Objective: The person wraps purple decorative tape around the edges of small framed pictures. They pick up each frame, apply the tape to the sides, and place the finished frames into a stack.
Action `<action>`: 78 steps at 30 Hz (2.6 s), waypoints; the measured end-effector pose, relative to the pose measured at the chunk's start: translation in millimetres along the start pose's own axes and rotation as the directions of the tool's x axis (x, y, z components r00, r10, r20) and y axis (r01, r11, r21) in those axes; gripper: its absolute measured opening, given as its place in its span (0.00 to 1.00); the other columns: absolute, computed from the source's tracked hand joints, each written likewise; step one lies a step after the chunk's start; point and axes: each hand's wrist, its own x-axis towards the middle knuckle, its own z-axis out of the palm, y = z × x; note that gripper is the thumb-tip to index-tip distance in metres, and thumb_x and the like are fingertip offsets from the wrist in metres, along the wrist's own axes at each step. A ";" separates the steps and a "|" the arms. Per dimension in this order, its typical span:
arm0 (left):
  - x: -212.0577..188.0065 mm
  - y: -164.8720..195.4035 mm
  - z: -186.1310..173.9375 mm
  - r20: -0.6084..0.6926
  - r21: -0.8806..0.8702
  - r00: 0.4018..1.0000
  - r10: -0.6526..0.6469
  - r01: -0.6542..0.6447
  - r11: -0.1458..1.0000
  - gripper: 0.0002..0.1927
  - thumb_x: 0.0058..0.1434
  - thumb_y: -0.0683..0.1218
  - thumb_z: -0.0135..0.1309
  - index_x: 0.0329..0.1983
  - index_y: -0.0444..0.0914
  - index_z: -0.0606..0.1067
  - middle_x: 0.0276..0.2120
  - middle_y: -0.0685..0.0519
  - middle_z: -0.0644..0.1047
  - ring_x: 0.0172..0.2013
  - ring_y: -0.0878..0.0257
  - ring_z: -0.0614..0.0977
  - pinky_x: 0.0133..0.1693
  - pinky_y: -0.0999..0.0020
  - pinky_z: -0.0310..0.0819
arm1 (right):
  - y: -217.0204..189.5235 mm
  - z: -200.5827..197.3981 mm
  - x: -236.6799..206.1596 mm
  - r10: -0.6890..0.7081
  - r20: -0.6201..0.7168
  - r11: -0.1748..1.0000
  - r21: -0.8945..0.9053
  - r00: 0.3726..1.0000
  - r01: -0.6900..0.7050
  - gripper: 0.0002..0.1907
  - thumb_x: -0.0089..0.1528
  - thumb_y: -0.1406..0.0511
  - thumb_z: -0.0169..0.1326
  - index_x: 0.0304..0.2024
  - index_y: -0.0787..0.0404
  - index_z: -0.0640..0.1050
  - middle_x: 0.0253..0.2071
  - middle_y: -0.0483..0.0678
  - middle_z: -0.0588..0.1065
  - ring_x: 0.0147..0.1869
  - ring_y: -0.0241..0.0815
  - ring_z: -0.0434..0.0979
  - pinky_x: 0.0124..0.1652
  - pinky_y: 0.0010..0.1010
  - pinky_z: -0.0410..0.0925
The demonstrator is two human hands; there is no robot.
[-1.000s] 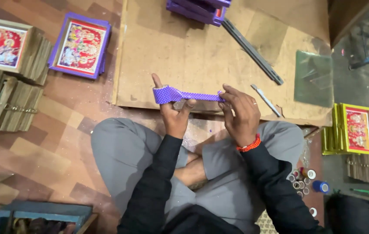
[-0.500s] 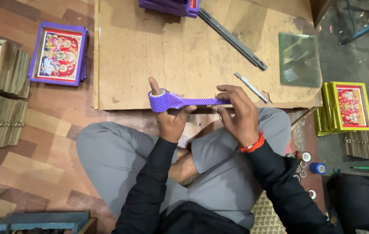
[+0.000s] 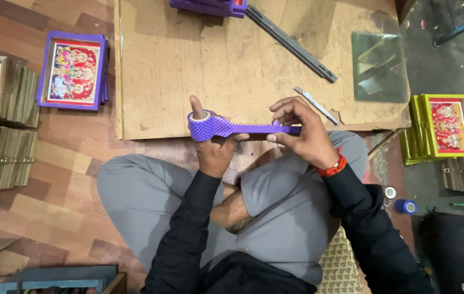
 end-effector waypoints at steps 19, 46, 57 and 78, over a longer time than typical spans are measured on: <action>11.4 -1.0 -11.5 -0.020 0.025 0.999 -0.046 0.047 0.999 0.68 0.55 0.55 0.73 0.83 0.37 0.36 0.38 0.58 0.71 0.38 0.68 0.75 0.44 0.73 0.75 | 15.4 43.3 -14.7 -0.194 -0.349 0.977 -0.148 0.917 0.150 0.14 0.58 0.77 0.64 0.46 0.68 0.80 0.68 0.63 0.71 0.60 0.48 0.82 0.55 0.35 0.78; 66.9 115.8 -67.3 0.404 0.677 0.886 0.227 -0.456 0.578 0.39 0.50 0.60 0.67 0.60 0.35 0.71 0.48 0.43 0.73 0.49 0.46 0.72 0.56 0.48 0.56 | 27.8 145.9 -27.6 -0.015 -0.279 0.936 0.335 0.960 0.112 0.14 0.66 0.68 0.61 0.52 0.68 0.76 0.46 0.46 0.78 0.49 0.33 0.77 0.51 0.25 0.71; 68.2 37.2 -136.6 0.022 -0.349 0.922 -0.387 0.370 0.861 0.44 0.65 0.47 0.59 0.79 0.39 0.50 0.45 0.58 0.74 0.43 0.70 0.78 0.47 0.70 0.80 | 44.0 162.9 -33.6 0.168 -0.321 0.846 0.532 0.932 0.031 0.18 0.67 0.63 0.61 0.55 0.67 0.77 0.47 0.46 0.80 0.46 0.30 0.78 0.48 0.24 0.72; 43.9 43.3 -112.2 -0.055 0.185 0.998 -0.021 0.031 0.982 0.40 0.68 0.39 0.63 0.78 0.39 0.56 0.36 0.52 0.82 0.36 0.69 0.84 0.40 0.72 0.84 | 59.8 167.6 -60.3 0.249 -0.321 0.850 0.524 0.914 -0.047 0.18 0.67 0.65 0.62 0.55 0.69 0.76 0.48 0.46 0.80 0.48 0.31 0.77 0.50 0.25 0.71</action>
